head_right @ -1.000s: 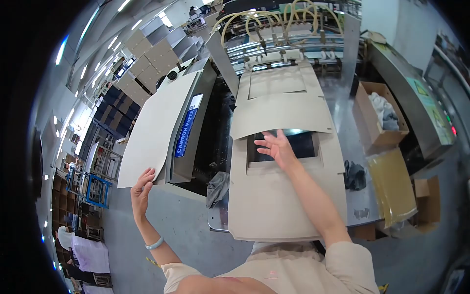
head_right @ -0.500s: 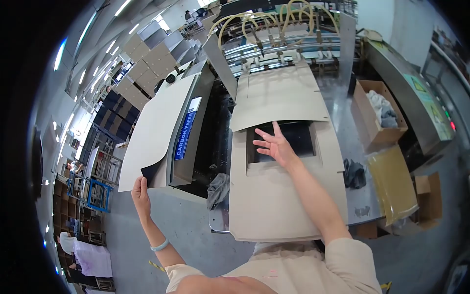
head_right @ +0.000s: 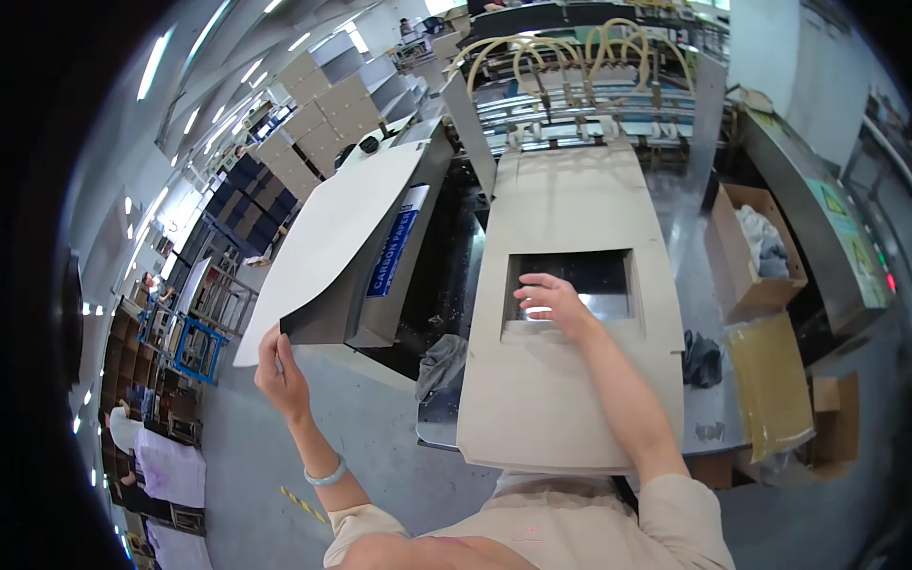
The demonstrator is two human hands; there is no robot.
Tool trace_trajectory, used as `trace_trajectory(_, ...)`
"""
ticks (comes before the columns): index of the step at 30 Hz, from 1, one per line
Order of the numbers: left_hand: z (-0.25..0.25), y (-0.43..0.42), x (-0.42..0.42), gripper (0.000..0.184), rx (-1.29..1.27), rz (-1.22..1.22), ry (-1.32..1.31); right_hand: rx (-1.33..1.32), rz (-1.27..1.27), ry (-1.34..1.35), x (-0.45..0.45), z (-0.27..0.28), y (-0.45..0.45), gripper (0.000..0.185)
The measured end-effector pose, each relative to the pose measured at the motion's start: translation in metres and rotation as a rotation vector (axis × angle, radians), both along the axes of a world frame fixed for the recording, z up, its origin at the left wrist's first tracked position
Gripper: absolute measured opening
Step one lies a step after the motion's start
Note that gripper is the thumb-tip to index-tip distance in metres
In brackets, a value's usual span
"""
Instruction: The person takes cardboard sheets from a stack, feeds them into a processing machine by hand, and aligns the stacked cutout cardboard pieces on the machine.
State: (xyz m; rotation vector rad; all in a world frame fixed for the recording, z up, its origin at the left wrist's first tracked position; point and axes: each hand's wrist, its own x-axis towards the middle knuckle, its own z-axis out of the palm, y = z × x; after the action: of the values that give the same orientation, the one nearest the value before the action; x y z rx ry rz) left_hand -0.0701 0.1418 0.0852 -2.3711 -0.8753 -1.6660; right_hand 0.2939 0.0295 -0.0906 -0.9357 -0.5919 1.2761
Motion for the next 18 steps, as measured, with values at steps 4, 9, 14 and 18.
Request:
trace_trajectory(4,0.003,-0.065,0.028,0.01,0.069,-0.25,0.028,-0.059,-0.037,-0.009,-0.02,0.029,-0.007,0.046)
trace_trajectory(9,-0.037,-0.133,0.064,0.014,0.036,-0.352,0.395,0.07,0.262,0.059,-0.072,0.09,-0.027,0.038)
trace_trajectory(14,-0.031,-0.135,0.035,0.024,-0.211,-0.245,0.228,0.07,0.157,-0.484,-0.053,0.09,-0.037,0.026)
trace_trajectory(18,-0.033,-0.108,-0.01,0.045,-0.385,0.257,-0.24,-0.111,0.142,-1.251,0.015,0.131,-0.079,0.02)
